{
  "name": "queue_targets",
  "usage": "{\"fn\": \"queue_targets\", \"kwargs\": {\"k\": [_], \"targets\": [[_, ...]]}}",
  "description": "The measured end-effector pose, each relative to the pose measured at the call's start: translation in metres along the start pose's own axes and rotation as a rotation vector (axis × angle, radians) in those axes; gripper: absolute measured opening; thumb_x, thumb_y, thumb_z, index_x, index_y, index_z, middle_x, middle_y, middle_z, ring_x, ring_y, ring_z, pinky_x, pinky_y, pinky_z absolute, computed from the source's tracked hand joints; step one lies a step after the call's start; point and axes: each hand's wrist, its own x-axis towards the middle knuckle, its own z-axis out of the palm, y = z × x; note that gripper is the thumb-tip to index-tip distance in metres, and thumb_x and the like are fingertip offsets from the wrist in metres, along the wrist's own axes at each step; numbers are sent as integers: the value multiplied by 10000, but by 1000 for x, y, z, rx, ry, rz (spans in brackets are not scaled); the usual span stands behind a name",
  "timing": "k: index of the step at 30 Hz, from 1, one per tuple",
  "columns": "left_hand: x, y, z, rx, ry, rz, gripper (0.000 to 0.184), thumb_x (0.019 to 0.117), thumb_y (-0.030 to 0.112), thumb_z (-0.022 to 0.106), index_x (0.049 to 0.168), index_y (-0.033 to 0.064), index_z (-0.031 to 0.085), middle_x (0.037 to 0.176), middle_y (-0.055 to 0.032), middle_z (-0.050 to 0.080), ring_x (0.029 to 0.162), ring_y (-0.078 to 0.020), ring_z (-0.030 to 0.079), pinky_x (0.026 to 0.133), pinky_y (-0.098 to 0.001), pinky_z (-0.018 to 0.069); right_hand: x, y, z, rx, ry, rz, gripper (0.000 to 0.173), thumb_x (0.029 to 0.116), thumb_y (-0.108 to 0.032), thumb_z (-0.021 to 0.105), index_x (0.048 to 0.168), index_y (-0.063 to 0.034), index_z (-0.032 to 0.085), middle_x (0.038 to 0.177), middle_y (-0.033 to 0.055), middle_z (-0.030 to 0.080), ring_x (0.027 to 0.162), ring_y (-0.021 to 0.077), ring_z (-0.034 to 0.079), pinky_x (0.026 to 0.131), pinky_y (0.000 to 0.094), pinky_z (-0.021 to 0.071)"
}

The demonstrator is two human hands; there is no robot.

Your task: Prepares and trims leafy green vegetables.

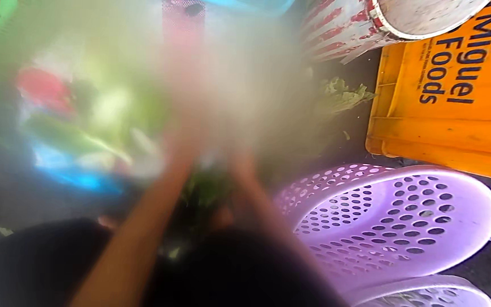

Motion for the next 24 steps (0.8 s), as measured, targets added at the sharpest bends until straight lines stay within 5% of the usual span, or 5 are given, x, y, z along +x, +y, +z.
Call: {"fn": "queue_targets", "kwargs": {"k": [3, 7, 11, 16, 24], "targets": [[26, -5, -23, -119, -92, -159, 601, 917, 95, 715, 1473, 46, 490, 1281, -197, 658, 1127, -386, 673, 932, -540, 560, -2, 0, -3, 28, -13, 13, 342, 1110, -288, 398, 1182, 8, 552, 773, 196, 668, 728, 404, 711, 638, 560, 559], [61, -32, -79, -396, -238, -386, 454, 1027, 226, 622, 1438, 50, 546, 1314, -209, 656, 1196, -355, 656, 1045, -531, 511, -4, 3, -6, 71, -9, 24, 335, 1112, -305, 401, 1194, -8, 531, 746, 182, 643, 688, 383, 696, 609, 534, 556], [55, -39, -104, -699, -450, -484, 462, 926, 260, 773, 1306, 38, 633, 1171, -139, 712, 1054, -226, 705, 964, -456, 576, -7, 6, -6, 114, -4, 8, 340, 1110, -325, 398, 1179, -21, 532, 701, 159, 618, 634, 361, 672, 569, 529, 544], [12, -6, -43, -294, -366, -398, 434, 878, 266, 814, 1270, 125, 694, 1273, -204, 626, 1191, -395, 606, 993, -570, 522, -8, 6, -2, 50, -32, -34, 333, 1113, -324, 388, 1153, -27, 532, 705, 152, 626, 652, 359, 686, 574, 522, 549], [11, 31, -56, -93, -444, -565, 515, 927, 318, 756, 1369, 113, 592, 1278, -204, 629, 1200, -434, 601, 921, -659, 500, -8, 10, -3, 44, -29, -26, 336, 1112, -333, 393, 1173, -35, 536, 707, 144, 630, 664, 357, 690, 592, 525, 550]]}}
